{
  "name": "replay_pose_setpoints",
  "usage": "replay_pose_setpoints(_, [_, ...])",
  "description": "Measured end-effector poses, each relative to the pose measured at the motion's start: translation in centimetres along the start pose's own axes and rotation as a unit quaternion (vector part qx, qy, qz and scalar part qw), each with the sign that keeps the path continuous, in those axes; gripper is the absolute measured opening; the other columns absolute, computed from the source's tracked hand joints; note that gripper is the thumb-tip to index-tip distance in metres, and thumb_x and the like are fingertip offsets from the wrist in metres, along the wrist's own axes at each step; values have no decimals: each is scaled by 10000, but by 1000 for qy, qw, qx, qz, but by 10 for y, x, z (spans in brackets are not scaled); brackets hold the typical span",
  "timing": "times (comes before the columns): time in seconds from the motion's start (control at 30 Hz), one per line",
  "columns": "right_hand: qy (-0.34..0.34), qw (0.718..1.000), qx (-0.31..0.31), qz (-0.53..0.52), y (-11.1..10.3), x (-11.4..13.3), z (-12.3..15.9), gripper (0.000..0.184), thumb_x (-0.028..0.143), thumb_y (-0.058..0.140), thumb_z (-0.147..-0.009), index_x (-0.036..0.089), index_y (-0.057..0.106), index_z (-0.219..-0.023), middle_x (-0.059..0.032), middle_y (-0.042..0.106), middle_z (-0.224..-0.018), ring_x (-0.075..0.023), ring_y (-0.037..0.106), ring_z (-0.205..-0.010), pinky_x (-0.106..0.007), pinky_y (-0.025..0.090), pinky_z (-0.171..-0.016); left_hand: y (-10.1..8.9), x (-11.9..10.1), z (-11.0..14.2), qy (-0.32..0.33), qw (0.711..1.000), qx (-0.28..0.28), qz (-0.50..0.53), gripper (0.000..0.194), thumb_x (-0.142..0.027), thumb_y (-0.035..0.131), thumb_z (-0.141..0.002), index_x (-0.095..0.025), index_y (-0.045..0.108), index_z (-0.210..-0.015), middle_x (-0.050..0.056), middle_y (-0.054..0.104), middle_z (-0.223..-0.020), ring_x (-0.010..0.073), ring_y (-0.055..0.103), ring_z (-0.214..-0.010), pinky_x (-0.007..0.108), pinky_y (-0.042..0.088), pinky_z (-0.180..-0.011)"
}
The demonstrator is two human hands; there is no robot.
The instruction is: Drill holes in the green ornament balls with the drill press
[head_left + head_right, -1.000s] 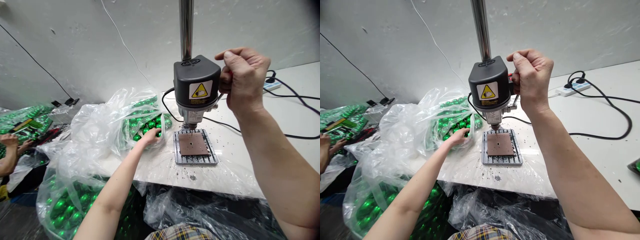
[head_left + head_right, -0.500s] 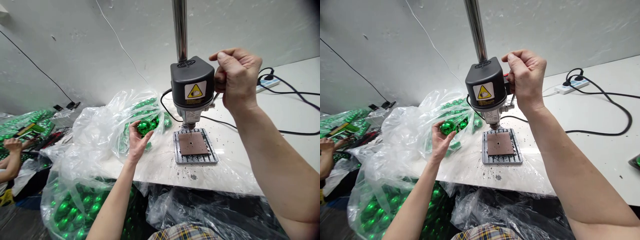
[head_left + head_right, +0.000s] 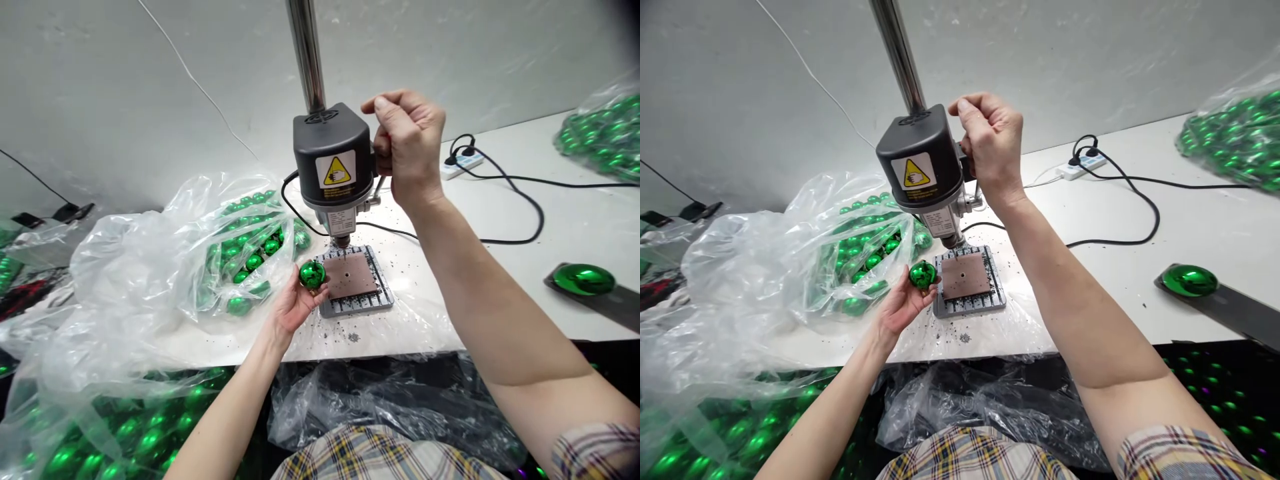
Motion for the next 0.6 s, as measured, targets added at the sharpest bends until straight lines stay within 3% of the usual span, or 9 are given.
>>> replay_pose_setpoints(0.13, [-8,1000,-9,-7,0,1,-1,206,210,580,-929,226,606,-725,71,330,-461,-96,254,-391,-272,227,-386,-1,-9,-7,60,998,-2,-33,423,-358,722,-894,-266,580,-1281,53,719,-1005,198,722,-858,290,571,-693])
replay_pose_setpoints(0.33, [-12,1000,-11,8,-1,0,-4,195,235,583,-925,231,626,-735,65,328,-464,-95,261,-389,-275,252,-385,-2,-19,-27,171,972,4,-164,439,-367,904,-668,-136,702,-982,61,727,-973,162,673,-852,267,511,-736])
replay_pose_setpoints(0.6, [-24,999,1,38,-1,-1,-5,178,297,589,-958,229,624,-798,57,325,-514,-96,327,-426,-249,320,-407,9,-11,-44,250,921,0,-299,639,-416,909,-641,-166,662,-1176,66,740,-1029,192,662,-950,321,493,-881])
Point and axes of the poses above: each hand's wrist, its own z-axis away from the middle knuckle, its own y-axis out of the palm, x = y × z, the point moved 8 cm from there along -z, towards the middle knuckle
